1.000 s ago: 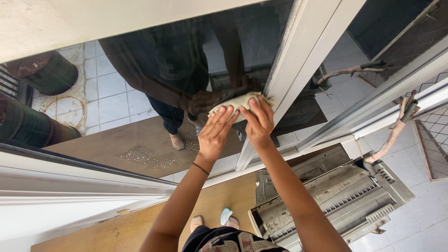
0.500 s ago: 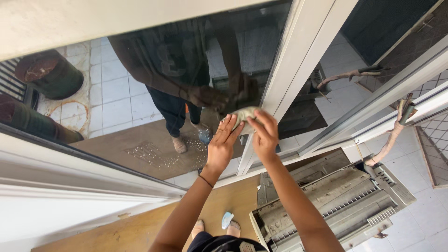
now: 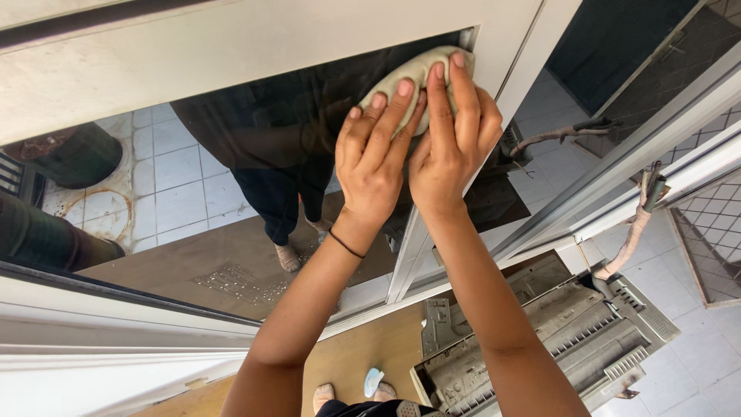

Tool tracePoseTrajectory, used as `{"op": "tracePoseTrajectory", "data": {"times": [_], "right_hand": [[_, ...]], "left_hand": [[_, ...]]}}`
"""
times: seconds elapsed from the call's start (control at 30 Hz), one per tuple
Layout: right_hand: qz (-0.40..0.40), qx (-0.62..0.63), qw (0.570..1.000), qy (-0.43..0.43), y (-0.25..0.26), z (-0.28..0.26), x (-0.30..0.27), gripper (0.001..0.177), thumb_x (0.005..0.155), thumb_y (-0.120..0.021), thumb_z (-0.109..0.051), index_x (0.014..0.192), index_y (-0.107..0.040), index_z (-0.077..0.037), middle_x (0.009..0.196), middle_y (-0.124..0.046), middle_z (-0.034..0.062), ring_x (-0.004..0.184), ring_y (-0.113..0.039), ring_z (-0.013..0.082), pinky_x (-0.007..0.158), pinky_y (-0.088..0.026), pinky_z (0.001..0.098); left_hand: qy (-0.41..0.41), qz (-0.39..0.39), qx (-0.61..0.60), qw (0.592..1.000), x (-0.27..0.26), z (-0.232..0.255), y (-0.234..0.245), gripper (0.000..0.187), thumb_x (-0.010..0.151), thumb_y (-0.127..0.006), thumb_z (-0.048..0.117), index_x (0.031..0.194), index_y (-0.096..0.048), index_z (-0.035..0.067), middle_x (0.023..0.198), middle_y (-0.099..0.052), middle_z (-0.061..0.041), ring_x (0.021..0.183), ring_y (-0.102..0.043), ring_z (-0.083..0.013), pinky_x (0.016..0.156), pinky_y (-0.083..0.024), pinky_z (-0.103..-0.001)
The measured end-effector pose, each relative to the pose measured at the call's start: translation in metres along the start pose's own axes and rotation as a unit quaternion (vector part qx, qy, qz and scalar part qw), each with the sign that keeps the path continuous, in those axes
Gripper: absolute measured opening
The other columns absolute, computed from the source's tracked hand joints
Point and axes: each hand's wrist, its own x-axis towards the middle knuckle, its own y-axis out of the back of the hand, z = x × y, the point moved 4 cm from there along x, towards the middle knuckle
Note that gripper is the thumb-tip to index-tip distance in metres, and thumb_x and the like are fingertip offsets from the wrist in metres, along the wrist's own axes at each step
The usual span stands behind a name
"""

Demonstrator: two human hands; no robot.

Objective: The person wipes a glass door panel using a cloth and a spray bottle, cleaning different areas of the glass surface.

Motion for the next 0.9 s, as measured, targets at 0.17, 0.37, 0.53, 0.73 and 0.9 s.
{"op": "tracePoseTrajectory", "data": {"times": [0.17,0.37,0.53,0.73,0.9], "right_hand": [[-0.035,0.036,0.998,-0.025,0.001,0.010,-0.034,0.031,0.106,-0.056,0.005,0.134,-0.070,0.000,0.146,-0.059,0.0098,0.123,-0.052,0.0286,0.106,-0.049,0.0392],[-0.078,0.051,0.995,-0.042,-0.004,0.026,-0.127,0.033,0.101,-0.058,0.006,0.131,-0.069,0.001,0.145,-0.059,0.0133,0.124,-0.054,0.0330,0.106,-0.047,0.0422],[-0.175,0.062,0.981,-0.057,0.003,0.042,-0.228,0.041,0.094,-0.058,0.006,0.134,-0.067,-0.001,0.146,-0.057,0.0116,0.120,-0.055,0.0339,0.105,-0.047,0.0428],[-0.326,0.126,0.930,-0.113,0.019,0.059,-0.297,0.053,0.083,-0.057,0.010,0.133,-0.068,-0.004,0.140,-0.061,0.0103,0.117,-0.057,0.0310,0.100,-0.049,0.0407],[-0.253,0.265,0.919,-0.145,0.046,0.055,-0.207,0.051,0.081,-0.056,0.004,0.128,-0.072,-0.007,0.135,-0.067,0.0106,0.122,-0.059,0.0286,0.107,-0.048,0.0384]], "left_hand": [[-0.006,-0.042,-0.029,0.999,-0.033,-0.002,-0.005,0.032,0.100,-0.068,0.007,0.131,-0.075,0.015,0.147,-0.058,0.003,0.129,-0.054,-0.0172,0.114,-0.048,-0.036],[-0.007,-0.119,-0.069,0.990,-0.116,-0.011,-0.013,0.042,0.091,-0.067,0.005,0.131,-0.074,0.014,0.147,-0.058,0.001,0.126,-0.056,-0.0186,0.112,-0.049,-0.038],[-0.002,-0.205,-0.070,0.976,-0.204,-0.014,-0.019,0.049,0.085,-0.066,0.005,0.134,-0.070,0.013,0.149,-0.057,0.001,0.126,-0.057,-0.0200,0.110,-0.048,-0.038],[0.080,-0.360,-0.108,0.923,-0.263,-0.007,-0.011,0.056,0.081,-0.065,0.001,0.135,-0.069,0.013,0.148,-0.058,0.001,0.121,-0.058,-0.0240,0.105,-0.050,-0.037],[0.155,-0.297,-0.297,0.894,-0.184,-0.012,0.028,0.061,0.074,-0.072,0.003,0.134,-0.065,0.003,0.141,-0.058,-0.015,0.118,-0.056,-0.0336,0.104,-0.048,-0.042]]}}
